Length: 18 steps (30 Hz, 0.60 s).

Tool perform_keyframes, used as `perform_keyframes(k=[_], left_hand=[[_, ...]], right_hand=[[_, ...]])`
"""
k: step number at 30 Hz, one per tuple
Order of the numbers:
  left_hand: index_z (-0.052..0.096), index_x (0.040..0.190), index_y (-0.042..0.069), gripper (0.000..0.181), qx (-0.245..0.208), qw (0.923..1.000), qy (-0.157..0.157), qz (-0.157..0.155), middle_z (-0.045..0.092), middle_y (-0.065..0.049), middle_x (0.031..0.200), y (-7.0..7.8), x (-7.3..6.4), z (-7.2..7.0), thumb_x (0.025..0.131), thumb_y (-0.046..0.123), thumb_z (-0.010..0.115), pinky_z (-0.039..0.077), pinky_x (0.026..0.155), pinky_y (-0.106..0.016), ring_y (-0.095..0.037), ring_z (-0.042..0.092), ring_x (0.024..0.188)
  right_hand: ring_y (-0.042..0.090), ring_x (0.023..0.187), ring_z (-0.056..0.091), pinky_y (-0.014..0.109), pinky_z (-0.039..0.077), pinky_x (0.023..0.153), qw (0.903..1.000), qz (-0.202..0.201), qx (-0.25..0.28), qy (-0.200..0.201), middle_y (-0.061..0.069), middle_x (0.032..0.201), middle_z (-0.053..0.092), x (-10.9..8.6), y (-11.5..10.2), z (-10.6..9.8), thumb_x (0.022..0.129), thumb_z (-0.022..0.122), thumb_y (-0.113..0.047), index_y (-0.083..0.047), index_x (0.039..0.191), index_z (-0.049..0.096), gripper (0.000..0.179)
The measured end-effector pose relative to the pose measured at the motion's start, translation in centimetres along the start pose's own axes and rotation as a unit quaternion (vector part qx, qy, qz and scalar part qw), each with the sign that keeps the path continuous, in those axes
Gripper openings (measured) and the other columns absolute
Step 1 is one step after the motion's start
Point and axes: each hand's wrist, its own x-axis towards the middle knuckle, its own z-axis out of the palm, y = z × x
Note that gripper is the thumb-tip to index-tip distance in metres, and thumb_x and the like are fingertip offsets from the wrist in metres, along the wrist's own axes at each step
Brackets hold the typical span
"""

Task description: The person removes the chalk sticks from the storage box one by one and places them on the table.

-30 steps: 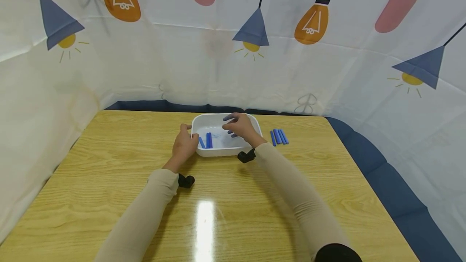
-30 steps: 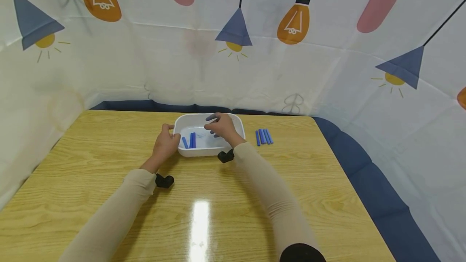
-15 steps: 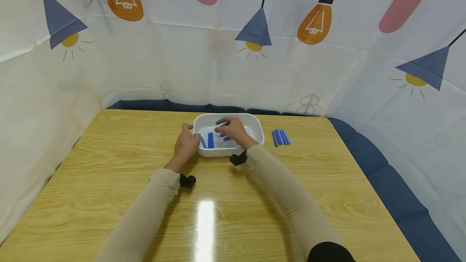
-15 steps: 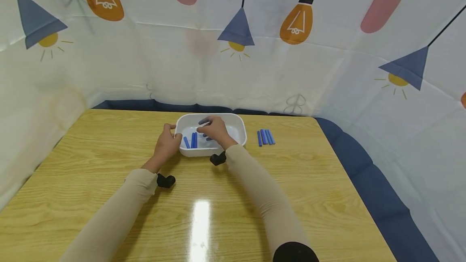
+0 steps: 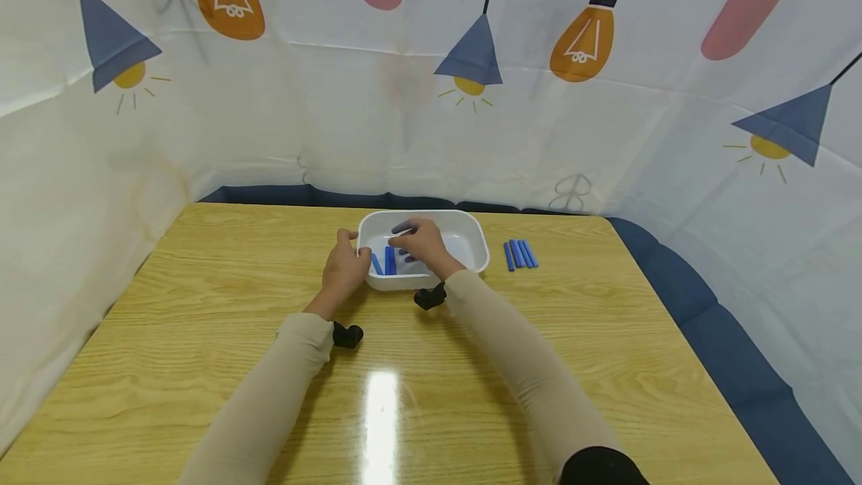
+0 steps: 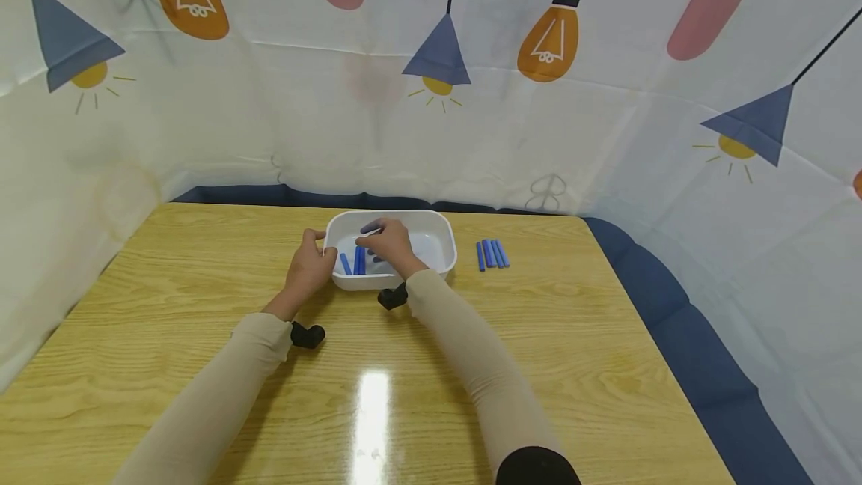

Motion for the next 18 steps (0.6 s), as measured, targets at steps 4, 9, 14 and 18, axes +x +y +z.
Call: perform_keyframes(k=[4, 9, 14, 18], left_hand=[[0.029, 0.142, 0.011, 0.052, 0.003, 1.0, 0.001, 0.001, 0.056, -0.02, 0.131, -0.02, -0.03, -0.06, 0.094, 0.029, 0.041, 0.048, 0.092, -0.046, -0.031, 0.058, 0.112], [0.03, 0.141, 0.011, 0.052, 0.004, 1.0, 0.007, 0.004, 0.058, -0.02, 0.129, -0.06, 0.03, 0.08, 0.094, 0.029, 0.042, 0.049, 0.089, -0.045, -0.03, 0.058, 0.109], [0.03, 0.141, 0.011, 0.052, 0.0, 1.0, 0.007, 0.003, 0.057, -0.02, 0.13, -0.12, 0.12, 0.13, 0.094, 0.029, 0.042, 0.049, 0.09, -0.046, -0.03, 0.058, 0.11], [0.031, 0.141, 0.011, 0.052, -0.001, 0.9999, 0.008, 0.005, 0.056, -0.02, 0.131, -0.16, 0.18, 0.09, 0.094, 0.029, 0.042, 0.048, 0.092, -0.046, -0.031, 0.058, 0.112]], right_hand=[[0.019, 0.079, 0.067, 0.031, 0.056, 0.063, 1.0, 0.004, 0.002, -0.004, 0.008, 0.099, 0.072, 0.19, 0.01, 0.36, 0.078, 0.077, -0.026, -0.013, 0.108, 0.07, 0.032], [0.018, 0.078, 0.066, 0.03, 0.056, 0.061, 0.9999, 0.012, -0.008, -0.006, 0.007, 0.096, 0.071, 0.48, 0.28, 0.64, 0.078, 0.077, -0.027, -0.014, 0.106, 0.072, 0.032], [0.017, 0.077, 0.065, 0.027, 0.055, 0.06, 0.999, 0.024, -0.038, 0.003, 0.006, 0.093, 0.069, 0.63, 0.4, 0.86, 0.077, 0.077, -0.028, -0.015, 0.103, 0.072, 0.03], [0.016, 0.075, 0.064, 0.026, 0.053, 0.061, 0.997, 0.024, -0.073, 0.008, 0.006, 0.091, 0.069, 0.56, 0.24, 1.09, 0.077, 0.078, -0.028, -0.014, 0.102, 0.073, 0.03]])
